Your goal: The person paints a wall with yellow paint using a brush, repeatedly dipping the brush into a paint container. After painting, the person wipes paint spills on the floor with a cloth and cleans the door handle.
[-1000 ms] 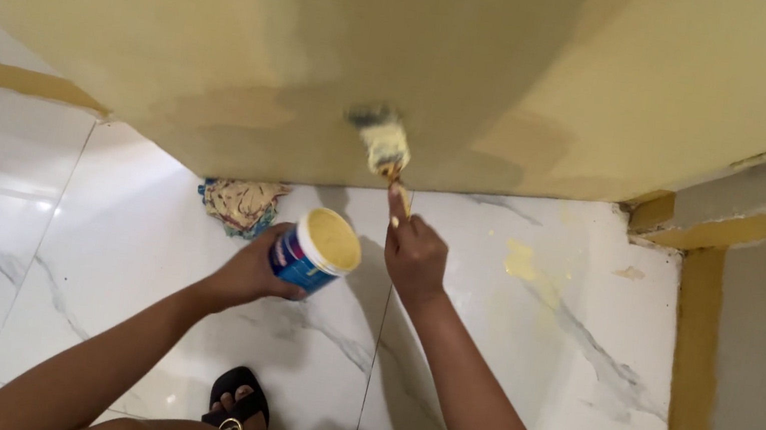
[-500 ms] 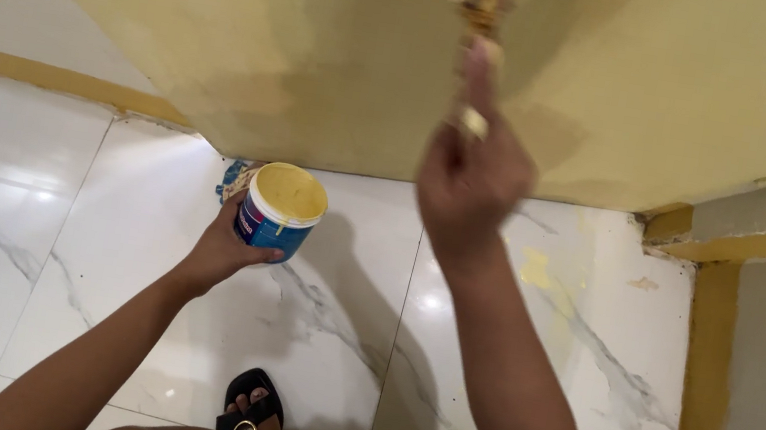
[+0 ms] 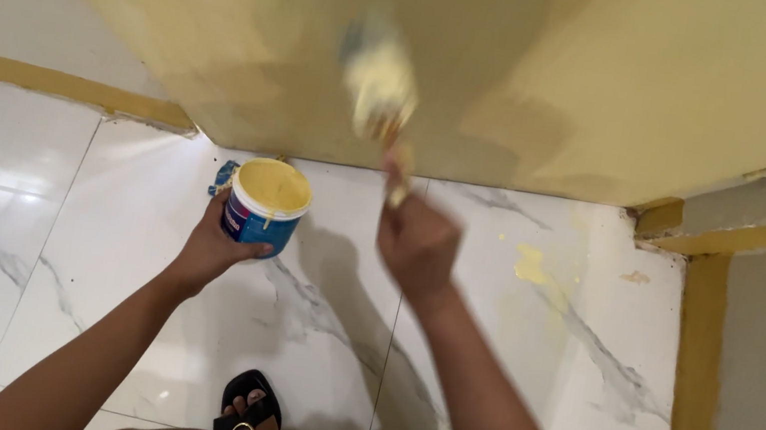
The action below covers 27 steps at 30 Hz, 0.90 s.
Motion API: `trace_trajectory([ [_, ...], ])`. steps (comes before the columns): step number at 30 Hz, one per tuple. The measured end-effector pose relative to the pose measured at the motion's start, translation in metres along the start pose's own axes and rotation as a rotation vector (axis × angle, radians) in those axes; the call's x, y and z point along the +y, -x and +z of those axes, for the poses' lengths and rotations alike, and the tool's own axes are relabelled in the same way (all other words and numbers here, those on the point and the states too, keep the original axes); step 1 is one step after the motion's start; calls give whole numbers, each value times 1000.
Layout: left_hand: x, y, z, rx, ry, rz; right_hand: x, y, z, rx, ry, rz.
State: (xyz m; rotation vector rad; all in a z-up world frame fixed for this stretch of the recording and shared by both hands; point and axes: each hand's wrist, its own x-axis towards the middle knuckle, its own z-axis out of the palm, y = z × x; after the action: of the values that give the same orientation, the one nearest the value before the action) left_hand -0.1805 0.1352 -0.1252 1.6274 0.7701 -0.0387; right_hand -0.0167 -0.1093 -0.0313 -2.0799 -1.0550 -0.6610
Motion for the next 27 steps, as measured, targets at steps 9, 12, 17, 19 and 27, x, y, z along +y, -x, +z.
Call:
trace_trajectory([
  [9,12,-1,12,-60,55,110,29,-88,-35,225,194,-10],
  [12,13,1,13,-67,53,118,45,-4,1,48,250,126],
  [17,14,4,13,-63,2,83,73,82,18,-138,192,239],
  [19,10,3,11,-49,-8,54,65,68,1,-36,109,173],
  [27,6,-11,15,-3,-137,250,64,-118,-95,352,5,-57],
])
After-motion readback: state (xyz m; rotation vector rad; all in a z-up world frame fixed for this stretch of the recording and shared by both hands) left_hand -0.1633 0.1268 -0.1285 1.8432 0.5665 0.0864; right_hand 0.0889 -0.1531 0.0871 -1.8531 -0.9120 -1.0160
